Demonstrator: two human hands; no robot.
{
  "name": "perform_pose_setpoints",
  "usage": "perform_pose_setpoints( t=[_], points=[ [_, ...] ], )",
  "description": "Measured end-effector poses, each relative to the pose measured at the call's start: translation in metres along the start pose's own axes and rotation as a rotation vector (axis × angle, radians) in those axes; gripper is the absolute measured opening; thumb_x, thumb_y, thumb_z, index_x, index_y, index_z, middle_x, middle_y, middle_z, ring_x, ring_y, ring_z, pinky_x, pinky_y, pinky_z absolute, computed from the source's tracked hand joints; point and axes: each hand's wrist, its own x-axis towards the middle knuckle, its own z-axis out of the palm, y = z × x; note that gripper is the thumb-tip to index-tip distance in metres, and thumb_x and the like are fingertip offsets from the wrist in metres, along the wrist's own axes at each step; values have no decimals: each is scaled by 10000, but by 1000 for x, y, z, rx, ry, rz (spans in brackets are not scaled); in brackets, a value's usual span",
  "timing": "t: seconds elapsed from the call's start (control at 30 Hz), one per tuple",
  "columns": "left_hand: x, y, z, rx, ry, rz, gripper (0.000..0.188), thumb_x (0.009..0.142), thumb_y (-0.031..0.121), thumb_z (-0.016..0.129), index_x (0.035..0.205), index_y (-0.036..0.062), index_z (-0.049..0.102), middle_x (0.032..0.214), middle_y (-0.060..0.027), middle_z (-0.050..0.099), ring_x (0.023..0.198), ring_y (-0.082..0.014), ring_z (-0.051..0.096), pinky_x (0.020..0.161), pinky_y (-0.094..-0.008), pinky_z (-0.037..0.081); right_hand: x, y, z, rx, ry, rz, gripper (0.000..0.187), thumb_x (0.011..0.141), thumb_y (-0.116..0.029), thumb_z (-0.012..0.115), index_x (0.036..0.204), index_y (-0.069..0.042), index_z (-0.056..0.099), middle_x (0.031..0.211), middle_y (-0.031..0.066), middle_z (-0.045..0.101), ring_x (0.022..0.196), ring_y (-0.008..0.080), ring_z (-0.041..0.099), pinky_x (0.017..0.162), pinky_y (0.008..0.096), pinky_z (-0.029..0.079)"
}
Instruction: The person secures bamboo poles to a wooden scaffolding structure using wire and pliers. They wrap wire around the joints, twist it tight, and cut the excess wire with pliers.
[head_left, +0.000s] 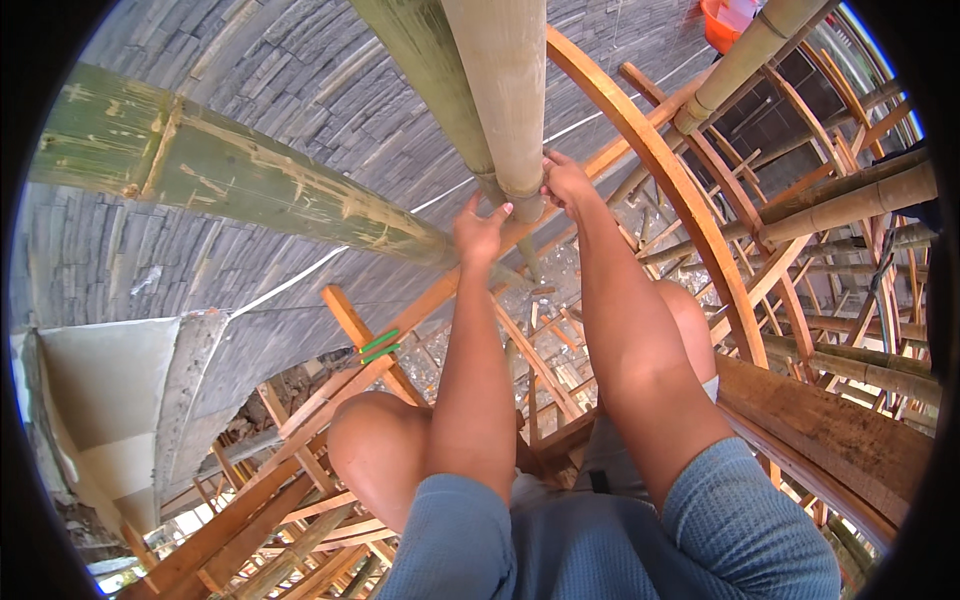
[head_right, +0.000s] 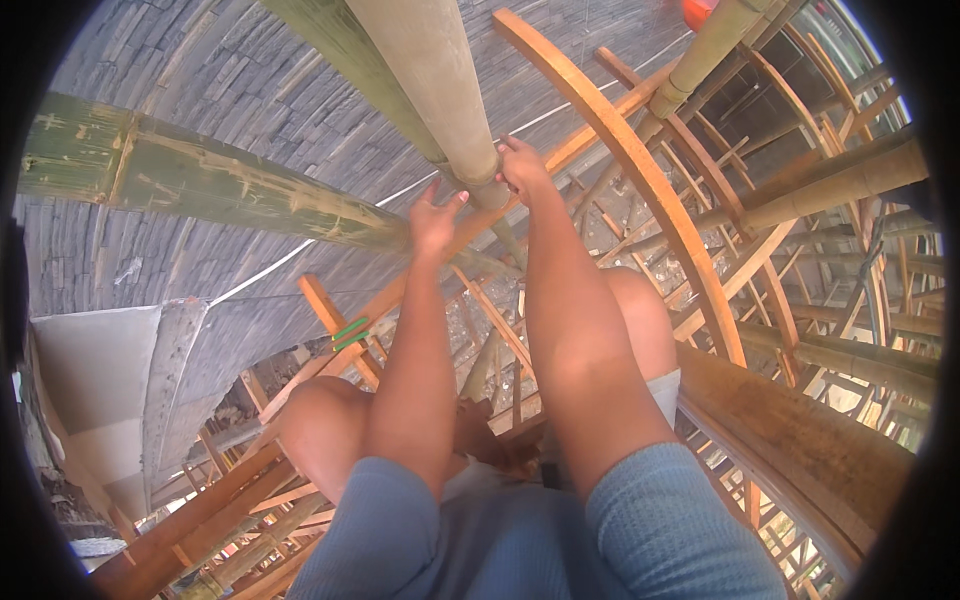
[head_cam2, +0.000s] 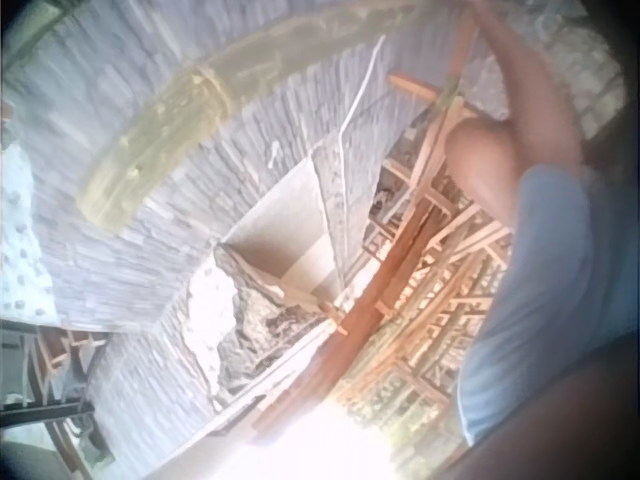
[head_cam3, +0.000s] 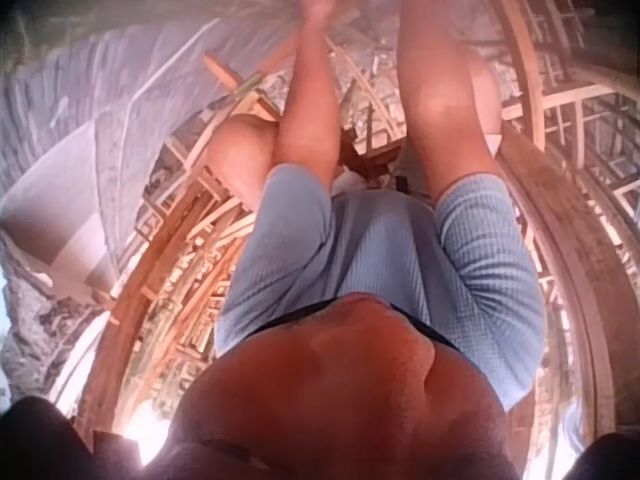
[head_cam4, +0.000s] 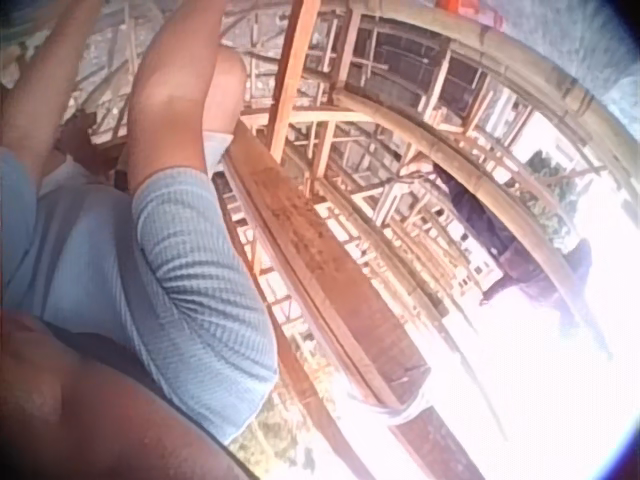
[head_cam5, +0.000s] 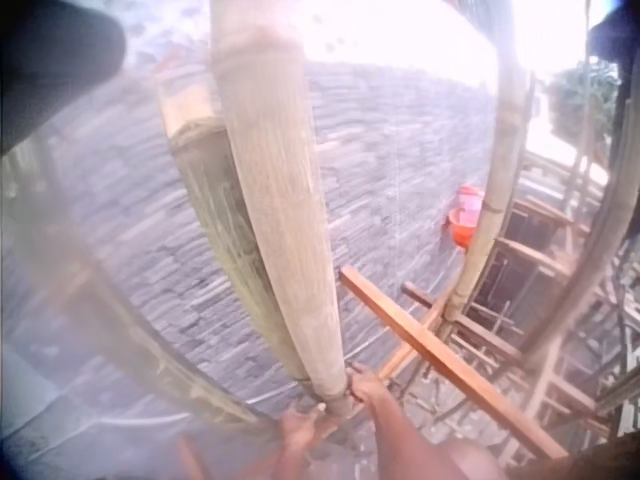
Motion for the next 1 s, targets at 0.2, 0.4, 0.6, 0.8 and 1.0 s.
perform_pose_setpoints(
  t=[0.2, 0.4, 0.6, 0.8, 1.0],
  points=[
    [0, 17, 0, 30, -45, -85, 832, 751, 273, 843, 1447, 3, 474, 1241, -260, 654, 1152, -307, 656, 970, -383, 492, -9, 2, -9, 26, -88, -81, 358, 1047, -236, 479, 1373, -106, 549, 735, -46, 544, 573, 38, 445, 464, 191, 301],
    [13, 8, -7, -95, -217, -39, 807, 761, 224, 832, 1446, 0, 471, 1258, -217, 662, 1168, -301, 650, 995, -367, 476, -10, -1, 0, -251, -40, -342, 305, 1049, -174, 449, 1267, -52, 623, 810, 6, 638, 616, 72, 540, 527, 220, 446],
    [13, 26, -17, -49, -239, -14, 809, 756, 183, 830, 1459, 22, 463, 1258, -207, 666, 1166, -296, 652, 1005, -368, 468, -15, 14, 15, -177, 255, -493, 315, 1034, -88, 430, 1258, -26, 643, 905, 73, 698, 645, 118, 613, 590, 282, 516],
    [16, 33, -28, -37, -263, -44, 898, 761, 269, 837, 1497, 12, 392, 1412, -236, 546, 1331, -317, 524, 1081, -396, 421, -29, 5, 19, -85, 175, -547, 336, 1024, -53, 412, 1275, -19, 633, 884, 79, 686, 607, 108, 582, 573, 277, 498],
    [26, 34, -21, 90, -396, -55, 828, 765, 182, 828, 1486, 64, 438, 1265, -215, 660, 1150, -283, 660, 983, -368, 477, -39, -2, 9, -118, 101, -522, 327, 1014, -34, 416, 1261, 0, 628, 853, 71, 669, 589, 98, 558, 564, 277, 490]
  ],
)
